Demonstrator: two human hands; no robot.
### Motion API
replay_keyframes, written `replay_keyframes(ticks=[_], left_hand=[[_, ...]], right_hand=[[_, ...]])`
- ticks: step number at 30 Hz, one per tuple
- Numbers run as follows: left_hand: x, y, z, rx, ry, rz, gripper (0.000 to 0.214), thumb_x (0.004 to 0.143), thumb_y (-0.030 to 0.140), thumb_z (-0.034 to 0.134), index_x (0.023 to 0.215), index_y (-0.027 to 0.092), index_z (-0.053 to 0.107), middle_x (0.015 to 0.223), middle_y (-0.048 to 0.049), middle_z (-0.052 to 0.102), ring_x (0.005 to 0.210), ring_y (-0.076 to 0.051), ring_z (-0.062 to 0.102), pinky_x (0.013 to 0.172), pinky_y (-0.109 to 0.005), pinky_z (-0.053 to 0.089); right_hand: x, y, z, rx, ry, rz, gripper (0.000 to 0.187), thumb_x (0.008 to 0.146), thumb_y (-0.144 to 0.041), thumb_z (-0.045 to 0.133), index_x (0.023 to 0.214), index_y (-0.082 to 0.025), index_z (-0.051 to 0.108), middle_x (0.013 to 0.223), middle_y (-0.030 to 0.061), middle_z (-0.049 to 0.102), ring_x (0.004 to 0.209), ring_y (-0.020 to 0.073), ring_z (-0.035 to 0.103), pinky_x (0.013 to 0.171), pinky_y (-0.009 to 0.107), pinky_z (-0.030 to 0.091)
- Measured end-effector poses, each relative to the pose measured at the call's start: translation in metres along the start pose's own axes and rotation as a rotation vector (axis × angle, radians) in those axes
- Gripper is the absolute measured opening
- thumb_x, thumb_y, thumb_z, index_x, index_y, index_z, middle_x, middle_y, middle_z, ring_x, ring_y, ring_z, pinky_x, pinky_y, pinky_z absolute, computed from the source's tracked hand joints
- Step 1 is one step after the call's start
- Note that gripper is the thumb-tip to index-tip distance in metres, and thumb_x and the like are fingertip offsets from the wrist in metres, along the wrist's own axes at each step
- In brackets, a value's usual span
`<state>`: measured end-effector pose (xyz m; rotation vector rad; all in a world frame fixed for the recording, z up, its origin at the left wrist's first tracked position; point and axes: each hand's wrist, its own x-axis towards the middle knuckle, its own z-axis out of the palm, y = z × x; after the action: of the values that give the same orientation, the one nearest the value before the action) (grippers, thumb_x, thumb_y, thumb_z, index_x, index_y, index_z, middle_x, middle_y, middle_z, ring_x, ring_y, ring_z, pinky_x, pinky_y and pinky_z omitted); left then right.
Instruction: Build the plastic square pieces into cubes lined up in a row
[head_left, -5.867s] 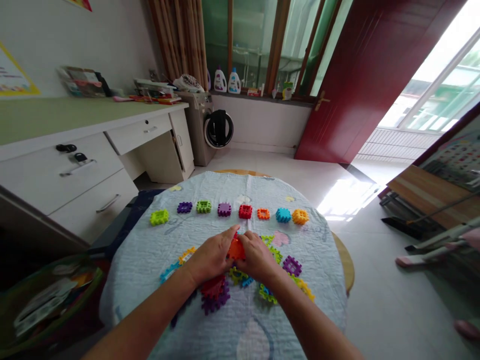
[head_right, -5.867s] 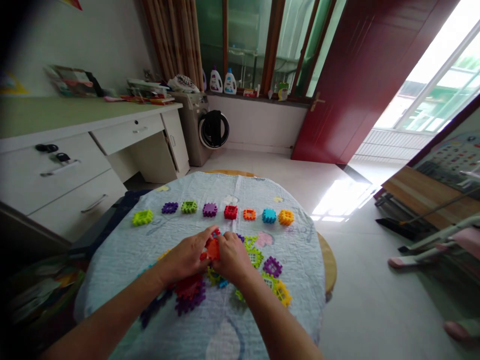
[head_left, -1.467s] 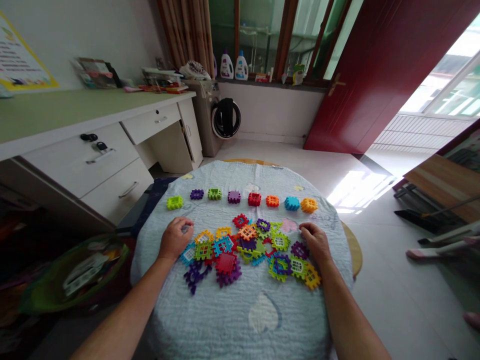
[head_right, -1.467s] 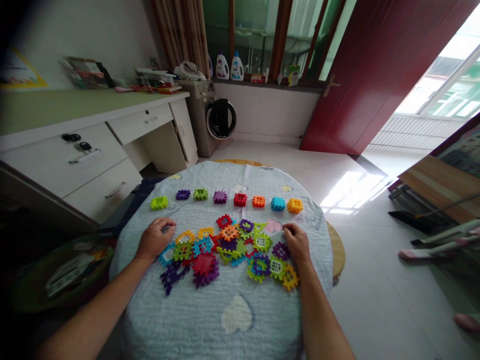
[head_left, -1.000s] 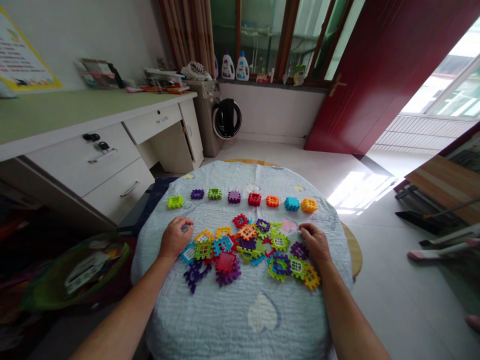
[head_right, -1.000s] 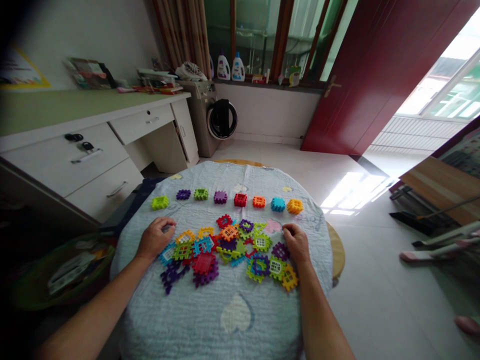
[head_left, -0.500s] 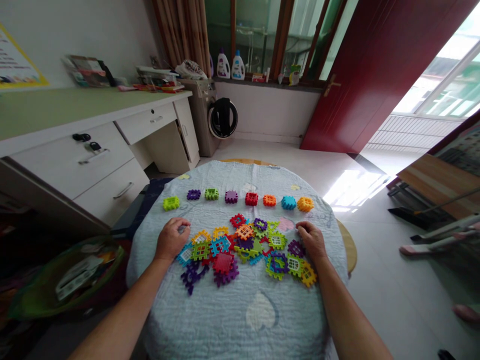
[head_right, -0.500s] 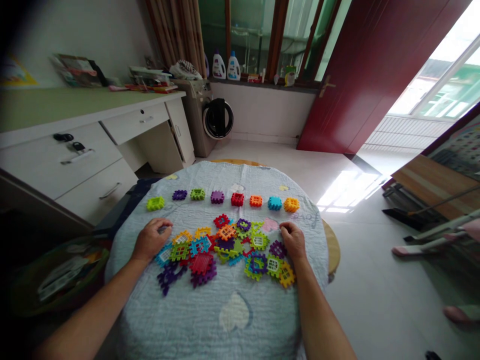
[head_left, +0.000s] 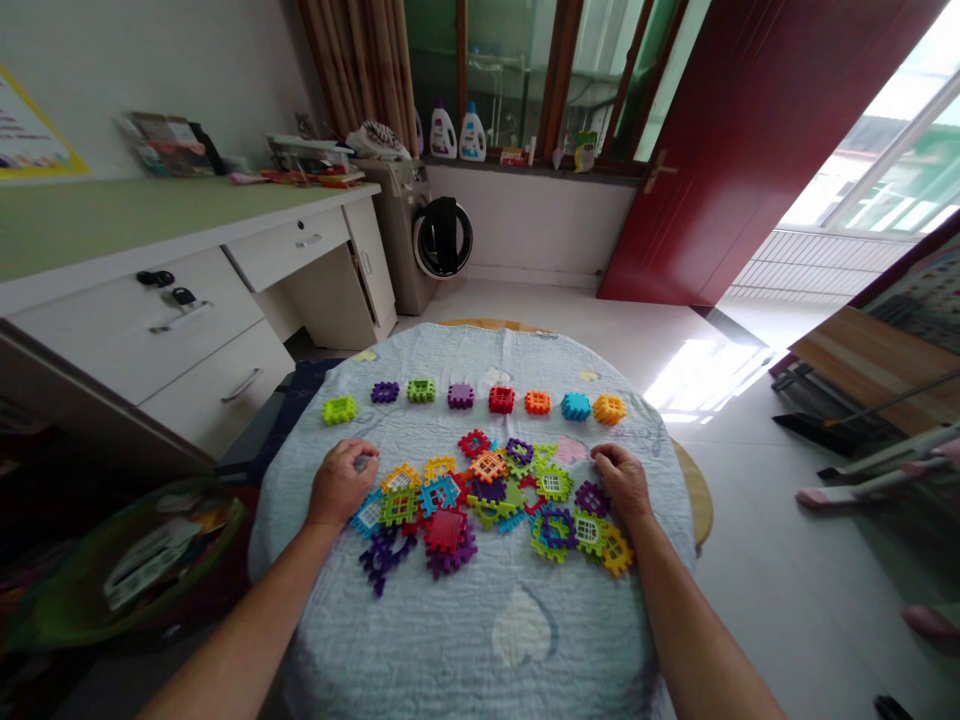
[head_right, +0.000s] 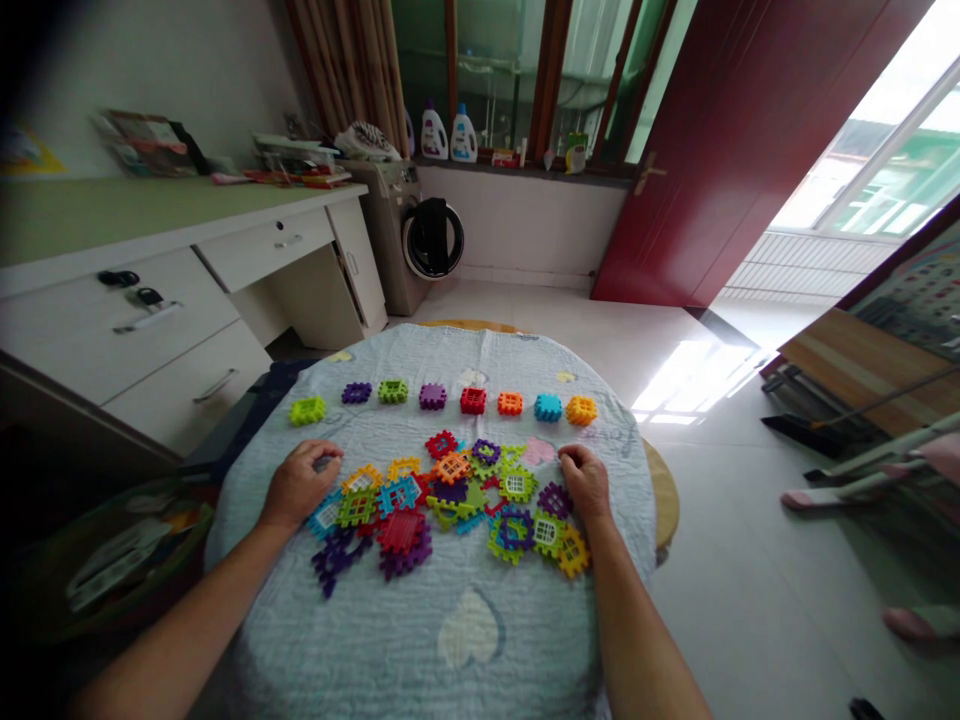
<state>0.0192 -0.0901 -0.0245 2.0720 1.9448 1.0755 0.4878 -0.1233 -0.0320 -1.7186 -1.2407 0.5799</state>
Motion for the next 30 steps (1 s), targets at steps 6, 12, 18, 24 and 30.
replay_keyframes(ticks=[6,12,18,24,30], left_hand=[[0.000,-0.001,0.001,0.004,0.002,0.007,0.017,0.073,0.031,0.048,0.074,0.021,0.062,0.087,-0.0068,0.065,0.089,-0.024,0.064,0.090,-0.036,0.050],[-0.001,-0.004,0.002,0.005,-0.002,0.008,0.018,0.074,0.031,0.048,0.076,0.021,0.062,0.090,-0.0072,0.065,0.090,-0.024,0.064,0.091,-0.037,0.050],[0.000,-0.004,0.003,0.012,-0.005,0.002,0.018,0.074,0.031,0.048,0.075,0.021,0.062,0.090,-0.0082,0.065,0.092,-0.025,0.063,0.093,-0.038,0.049],[0.000,0.000,0.002,0.009,-0.003,-0.014,0.016,0.074,0.031,0.048,0.074,0.022,0.061,0.089,-0.0081,0.066,0.091,-0.025,0.063,0.092,-0.037,0.050],[-0.001,0.003,0.000,0.006,-0.005,-0.021,0.015,0.074,0.030,0.048,0.074,0.022,0.061,0.089,-0.0076,0.066,0.091,-0.024,0.063,0.092,-0.037,0.050]], right_hand=[[-0.001,-0.001,-0.001,-0.003,-0.012,0.030,0.028,0.068,-0.042,0.054,0.076,-0.019,0.068,0.069,0.0020,0.066,0.065,0.0184,0.056,0.067,0.030,0.044],[-0.002,-0.006,-0.003,-0.006,-0.046,0.020,0.028,0.067,-0.042,0.053,0.076,-0.019,0.067,0.069,0.0020,0.066,0.066,0.0184,0.057,0.066,0.030,0.044],[0.011,-0.021,0.001,-0.130,-0.149,0.038,0.033,0.067,-0.043,0.052,0.080,-0.018,0.067,0.075,0.0052,0.068,0.069,0.0203,0.061,0.067,0.032,0.047],[0.007,-0.072,0.050,-0.334,-0.346,-0.193,0.038,0.074,-0.041,0.061,0.105,-0.020,0.069,0.106,0.0090,0.070,0.100,0.0244,0.061,0.087,0.035,0.045],[0.002,-0.095,0.087,-0.565,-0.531,-0.318,0.050,0.072,-0.031,0.071,0.119,-0.018,0.061,0.113,0.0111,0.068,0.101,0.0250,0.061,0.087,0.034,0.042]])
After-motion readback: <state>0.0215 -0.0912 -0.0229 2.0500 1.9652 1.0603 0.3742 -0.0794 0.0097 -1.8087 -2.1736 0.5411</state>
